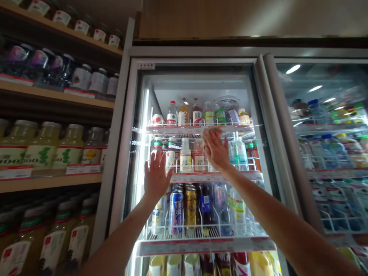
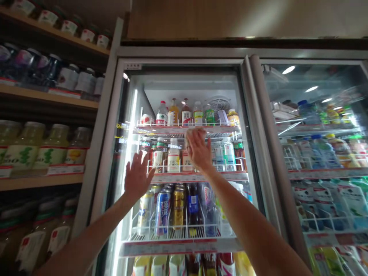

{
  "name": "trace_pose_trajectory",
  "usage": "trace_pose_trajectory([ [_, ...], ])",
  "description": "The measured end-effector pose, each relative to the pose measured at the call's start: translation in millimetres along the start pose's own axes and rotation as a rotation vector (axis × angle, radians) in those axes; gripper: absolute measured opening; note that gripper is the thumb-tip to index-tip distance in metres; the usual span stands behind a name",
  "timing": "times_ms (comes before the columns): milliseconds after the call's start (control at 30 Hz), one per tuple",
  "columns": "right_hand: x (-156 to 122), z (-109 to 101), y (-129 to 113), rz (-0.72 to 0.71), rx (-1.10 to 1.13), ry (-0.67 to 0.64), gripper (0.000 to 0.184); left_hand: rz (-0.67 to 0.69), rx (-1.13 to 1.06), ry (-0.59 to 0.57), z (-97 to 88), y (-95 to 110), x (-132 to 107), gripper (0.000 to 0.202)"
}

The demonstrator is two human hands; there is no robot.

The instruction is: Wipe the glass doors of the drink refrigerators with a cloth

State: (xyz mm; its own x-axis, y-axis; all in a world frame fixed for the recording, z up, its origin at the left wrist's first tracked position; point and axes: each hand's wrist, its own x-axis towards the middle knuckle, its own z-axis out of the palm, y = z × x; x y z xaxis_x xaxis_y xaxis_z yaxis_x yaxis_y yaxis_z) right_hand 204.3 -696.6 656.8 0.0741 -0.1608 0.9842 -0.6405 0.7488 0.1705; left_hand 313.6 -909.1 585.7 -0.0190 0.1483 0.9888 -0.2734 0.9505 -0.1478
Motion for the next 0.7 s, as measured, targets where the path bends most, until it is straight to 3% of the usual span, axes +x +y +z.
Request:
trace_pose_trajectory([
  [67,11.2,0.0,0.7,0.206,-0.007,0.014,0.050,0.000,-0.003,-0.005,-2.0,-6.0,-10.3,0.061],
  [100,14.1,1.2,-5.9,0.224,-0.001,0.004,0.051,0.002,-0.009,0.003,-2.0,-8.2,-15.1,0.062],
  [167,11.9,5.3,-30.2,0.076,0.028,-0.041,0.052,0.005,-0.017,0.041,-0.4,-11.0,-22.7,0.064],
  [233,2.7,9.3,-55.2,-0.194,0.066,-0.092,0.053,-0.002,-0.014,0.088,2.3,-12.1,-26.7,0.067],
  [300,-3.9,10.3,-63.3,-0.340,0.087,-0.110,0.052,-0.012,-0.015,0.114,4.8,-12.0,-28.0,0.069],
  [367,-0.4,7.7,-49.6,-0.245,0.081,-0.086,0.051,-0.020,-0.024,0.112,6.1,-11.4,-28.2,0.069],
  [467,18.9,4.2,-18.7,0.098,0.058,0.002,0.050,-0.020,-0.019,0.116,6.6,-10.3,-28.5,0.068],
  [533,25.8,6.0,-17.1,0.195,0.063,0.038,0.051,-0.006,0.004,0.126,5.9,-9.9,-28.7,0.068],
  [600,19.6,9.6,-34.1,0.078,0.086,0.027,0.052,0.002,0.022,0.129,4.7,-9.7,-28.8,0.068],
  [700,-1.9,13.0,-59.4,-0.339,0.119,-0.047,0.053,0.005,0.030,0.110,2.5,-10.0,-28.3,0.068],
])
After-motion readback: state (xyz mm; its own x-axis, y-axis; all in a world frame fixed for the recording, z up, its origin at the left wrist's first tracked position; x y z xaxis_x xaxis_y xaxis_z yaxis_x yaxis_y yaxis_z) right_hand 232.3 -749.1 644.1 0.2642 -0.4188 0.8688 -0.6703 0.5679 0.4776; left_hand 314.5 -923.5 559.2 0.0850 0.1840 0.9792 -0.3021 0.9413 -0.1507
